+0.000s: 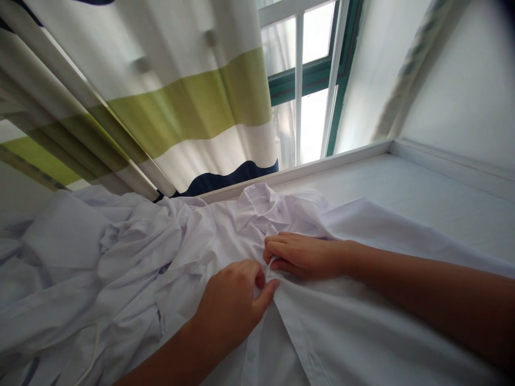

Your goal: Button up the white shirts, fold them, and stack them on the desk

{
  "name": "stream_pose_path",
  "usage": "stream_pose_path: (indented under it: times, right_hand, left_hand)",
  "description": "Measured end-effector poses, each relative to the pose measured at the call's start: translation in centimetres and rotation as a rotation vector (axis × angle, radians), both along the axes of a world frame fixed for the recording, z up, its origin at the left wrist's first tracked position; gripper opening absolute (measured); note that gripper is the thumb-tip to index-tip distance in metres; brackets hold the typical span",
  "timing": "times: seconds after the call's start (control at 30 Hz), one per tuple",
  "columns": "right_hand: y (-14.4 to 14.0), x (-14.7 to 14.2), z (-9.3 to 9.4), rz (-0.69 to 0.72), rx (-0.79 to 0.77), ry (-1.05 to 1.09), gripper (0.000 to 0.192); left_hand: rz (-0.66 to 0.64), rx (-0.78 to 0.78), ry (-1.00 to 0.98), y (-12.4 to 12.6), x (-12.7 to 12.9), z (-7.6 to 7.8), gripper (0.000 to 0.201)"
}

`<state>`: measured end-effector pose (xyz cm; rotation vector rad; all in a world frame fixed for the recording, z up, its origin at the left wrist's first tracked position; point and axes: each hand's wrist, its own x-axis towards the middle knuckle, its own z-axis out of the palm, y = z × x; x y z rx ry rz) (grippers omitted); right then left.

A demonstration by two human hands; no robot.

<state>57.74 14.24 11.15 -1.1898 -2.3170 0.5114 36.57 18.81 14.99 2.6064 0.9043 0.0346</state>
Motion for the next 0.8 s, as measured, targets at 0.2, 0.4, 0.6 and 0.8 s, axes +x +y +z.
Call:
stream_pose_path:
  times: [0.2, 0.4, 0.6, 0.8]
  right_hand:
    - [-0.1, 0.2, -0.1, 0.03, 0.002, -0.02, 0.013]
    - [-0.1, 0.4, -0.1, 0.029, -0.023, 0.021, 0.014]
    - [-0.1, 0.4, -0.2, 0.042, -0.055, 0.105, 0.014]
    - [-0.1, 0.4, -0.2, 0.037, -0.086, 0.162, 0.014]
  left_hand:
    - [0.025, -0.291, -0.043, 0.9, 0.5, -1.5, 0.031]
    - [0.048, -0.46, -0.126, 1.4, 0.3, -2.3, 0.026]
    - [0.047, -0.536, -0.181, 1.5, 0.4, -2.2, 0.019]
    - [0.045, -0.631, -0.255, 1.6, 0.4, -2.2, 0.018]
